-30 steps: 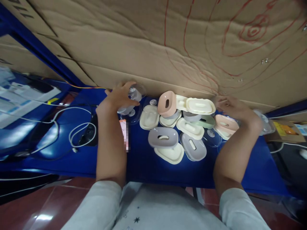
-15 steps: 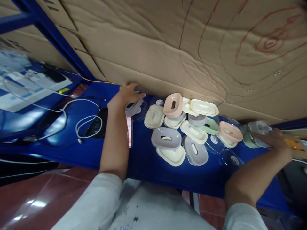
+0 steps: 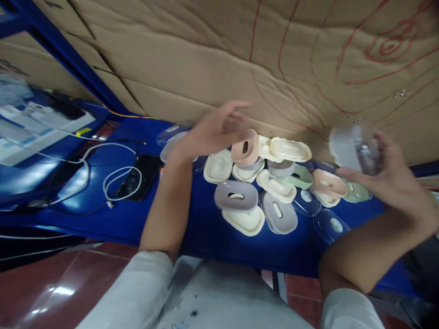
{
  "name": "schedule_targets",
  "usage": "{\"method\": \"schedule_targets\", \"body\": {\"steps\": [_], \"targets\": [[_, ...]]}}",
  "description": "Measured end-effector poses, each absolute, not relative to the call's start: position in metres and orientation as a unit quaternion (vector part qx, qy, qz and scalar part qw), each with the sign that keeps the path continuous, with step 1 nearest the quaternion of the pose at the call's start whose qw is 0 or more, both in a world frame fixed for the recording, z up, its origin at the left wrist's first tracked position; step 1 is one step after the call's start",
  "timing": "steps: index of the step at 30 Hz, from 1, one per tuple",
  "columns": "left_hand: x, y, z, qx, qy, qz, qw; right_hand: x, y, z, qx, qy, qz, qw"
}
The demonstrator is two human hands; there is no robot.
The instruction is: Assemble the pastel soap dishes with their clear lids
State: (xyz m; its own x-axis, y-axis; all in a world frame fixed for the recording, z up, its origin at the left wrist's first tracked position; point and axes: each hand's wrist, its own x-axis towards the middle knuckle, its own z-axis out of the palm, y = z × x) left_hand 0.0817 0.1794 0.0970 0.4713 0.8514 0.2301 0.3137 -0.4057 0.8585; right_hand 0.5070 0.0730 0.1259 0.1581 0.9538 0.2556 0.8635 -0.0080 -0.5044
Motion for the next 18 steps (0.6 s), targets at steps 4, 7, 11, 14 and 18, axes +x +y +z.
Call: {"method": "schedule_targets", "body": {"steps": [4,7,11,14,18], "targets": [[0.138,0.152,0.104,0.712,0.178,0.402,0.548,0.406,0.103,0.125,-0.506,-0.795,0.175,0.284],[0.152,0.152,0.097,0.662,0.179,0.494,0.534,0.375,0.121,0.120,-0.470,-0.813,0.177,0.297],[0.141,0.164,0.093,0.664,0.240,0.495,0.507,0.372,0.136,0.112,-0.458,-0.795,0.249,0.311],[0.134,0.169,0.093,0.668,0.263,0.490,0.495,0.372,0.142,0.105,-0.443,-0.788,0.278,0.326],[0.122,0.175,0.092,0.691,0.242,0.489,0.475,0.374,0.150,0.097,-0.455,-0.783,0.266,0.329]]}}
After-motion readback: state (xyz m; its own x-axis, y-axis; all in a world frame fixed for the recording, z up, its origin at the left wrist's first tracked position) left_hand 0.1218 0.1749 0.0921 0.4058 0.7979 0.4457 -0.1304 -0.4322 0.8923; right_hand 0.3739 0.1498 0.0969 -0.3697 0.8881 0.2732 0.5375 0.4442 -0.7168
